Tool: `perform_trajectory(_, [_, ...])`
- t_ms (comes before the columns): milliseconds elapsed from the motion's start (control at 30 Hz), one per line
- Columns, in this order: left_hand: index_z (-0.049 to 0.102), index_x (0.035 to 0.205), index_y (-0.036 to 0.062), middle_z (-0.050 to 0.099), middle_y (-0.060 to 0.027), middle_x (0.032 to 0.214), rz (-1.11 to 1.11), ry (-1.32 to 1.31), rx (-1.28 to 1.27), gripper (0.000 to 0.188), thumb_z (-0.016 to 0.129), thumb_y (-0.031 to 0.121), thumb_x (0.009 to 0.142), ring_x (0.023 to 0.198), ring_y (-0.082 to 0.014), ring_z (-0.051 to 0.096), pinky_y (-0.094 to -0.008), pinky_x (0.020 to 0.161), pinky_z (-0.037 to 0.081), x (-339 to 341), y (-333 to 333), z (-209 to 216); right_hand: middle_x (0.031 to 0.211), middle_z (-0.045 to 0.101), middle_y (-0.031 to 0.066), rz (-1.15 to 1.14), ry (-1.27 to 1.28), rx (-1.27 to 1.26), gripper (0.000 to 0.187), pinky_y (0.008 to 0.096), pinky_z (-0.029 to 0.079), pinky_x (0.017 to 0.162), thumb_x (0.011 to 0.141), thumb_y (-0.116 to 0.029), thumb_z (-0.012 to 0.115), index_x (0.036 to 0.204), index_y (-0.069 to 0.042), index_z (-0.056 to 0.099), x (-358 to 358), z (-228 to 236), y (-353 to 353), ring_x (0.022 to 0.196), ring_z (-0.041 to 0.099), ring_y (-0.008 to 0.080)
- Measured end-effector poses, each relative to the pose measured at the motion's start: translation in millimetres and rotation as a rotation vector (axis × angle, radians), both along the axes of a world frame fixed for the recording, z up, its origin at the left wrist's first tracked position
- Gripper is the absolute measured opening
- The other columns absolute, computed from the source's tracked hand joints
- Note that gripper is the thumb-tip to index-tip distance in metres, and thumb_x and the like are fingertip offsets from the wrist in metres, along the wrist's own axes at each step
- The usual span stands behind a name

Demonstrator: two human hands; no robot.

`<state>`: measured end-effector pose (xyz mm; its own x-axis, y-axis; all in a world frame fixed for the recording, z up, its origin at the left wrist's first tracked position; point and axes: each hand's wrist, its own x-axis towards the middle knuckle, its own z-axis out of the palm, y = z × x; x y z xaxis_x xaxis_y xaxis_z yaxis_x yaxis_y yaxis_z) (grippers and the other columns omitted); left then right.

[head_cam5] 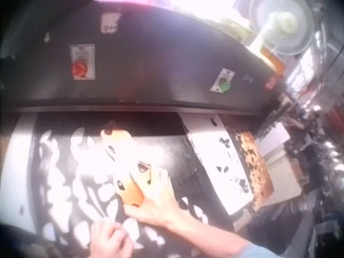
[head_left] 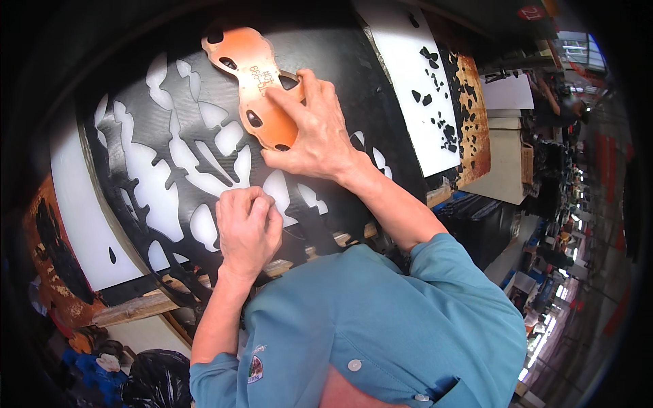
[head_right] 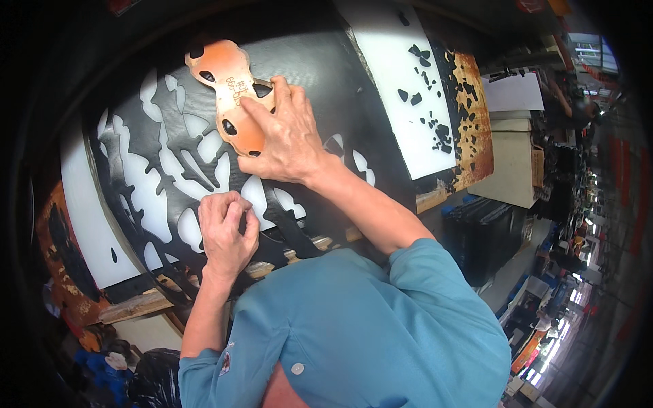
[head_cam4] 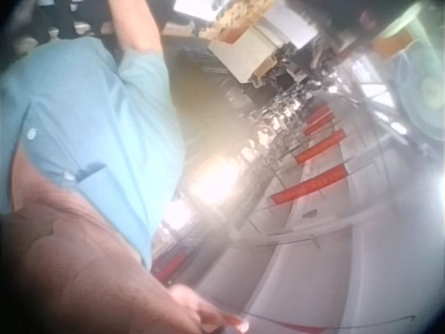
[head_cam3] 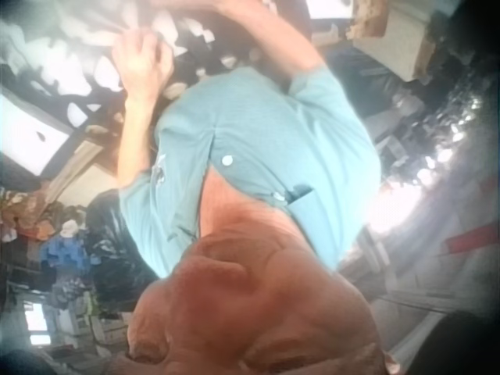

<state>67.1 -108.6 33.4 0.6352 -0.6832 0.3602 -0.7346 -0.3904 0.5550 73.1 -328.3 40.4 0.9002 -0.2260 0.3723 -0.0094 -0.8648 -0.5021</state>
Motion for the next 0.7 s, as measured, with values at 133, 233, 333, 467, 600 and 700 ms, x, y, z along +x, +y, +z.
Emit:
perform_trajectory(133, [0.063,0.098,0.0081,0.064,-0.0067,0.104,0.023,0.002,-0.02,0.027,0.076,0.001,0.076,0.096,-0.0313,0.058,-0.0452,0.083,0.046,-0.5,0.5,-5.3,0.142,0.045,0.0363,-0.001,-0.001,0.017,0.084,0.0566,0.047,0.105,0.059,-0.035,0.085,0.137,-0.007,0.067,-3.2,-5.1,3.0,0.119,0.05,0.0503])
perform_trajectory(233, [0.065,0.099,0.0082,0.064,-0.0083,0.104,0.016,0.023,-0.01,0.027,0.076,0.0,0.077,0.097,-0.032,0.06,-0.0459,0.084,0.046,-1.9,2.1,-6.0,0.146,0.05,0.0289,0.057,-0.033,0.027,0.084,0.0513,0.048,0.106,0.066,-0.038,0.091,0.137,-0.003,0.066,-9.9,-10.6,-11.5,0.121,0.054,0.0446])
perform_trajectory(333, [0.066,0.099,0.0073,0.065,-0.0099,0.103,0.007,-0.001,-0.047,0.025,0.076,-0.002,0.078,0.096,-0.032,0.061,-0.045,0.084,0.046,-1.1,0.2,-6.6,0.146,0.059,0.0214,0.047,-0.037,0.148,0.06,0.049,0.045,0.115,0.089,-0.036,0.08,0.136,-0.001,0.068,-12.6,-23.1,-55.5,0.137,0.054,0.0394])
perform_trajectory(467, [0.068,0.101,0.0049,0.066,-0.0114,0.1,-0.016,0.055,-0.125,0.025,0.076,-0.006,0.079,0.093,-0.0321,0.061,-0.0438,0.083,0.048,-0.1,1.4,0.8,0.144,0.063,0.0235,0.058,-0.032,-0.261,0.04,0.0502,0.04,0.12,0.102,-0.022,0.064,0.132,0.004,0.068,-35.2,-44.4,-133.0,0.139,0.054,0.0415])
perform_trajectory(600, [0.068,0.101,0.0007,0.068,-0.0147,0.096,0.008,0.199,-0.281,0.023,0.074,-0.012,0.083,0.087,-0.0307,0.065,-0.0403,0.078,0.053,-23.5,15.0,17.8,0.13,0.068,0.0269,-0.303,-0.132,-0.216,0.029,0.0502,0.047,0.112,0.097,-0.01,0.066,0.121,0.005,0.071,-94.7,-46.1,-176.5,0.125,0.062,0.0433])
perform_trajectory(700, [0.068,0.098,-0.0001,0.069,-0.0137,0.091,0.008,0.326,-0.339,0.017,0.073,-0.012,0.086,0.078,-0.0263,0.066,-0.0364,0.073,0.055,-59.1,25.5,21.7,0.114,0.073,0.0247,-0.455,-0.203,-0.148,0.025,0.049,0.051,0.099,0.093,-0.004,0.067,0.115,0.006,0.072,-139.5,-47.4,-153.6,0.11,0.065,0.0412])
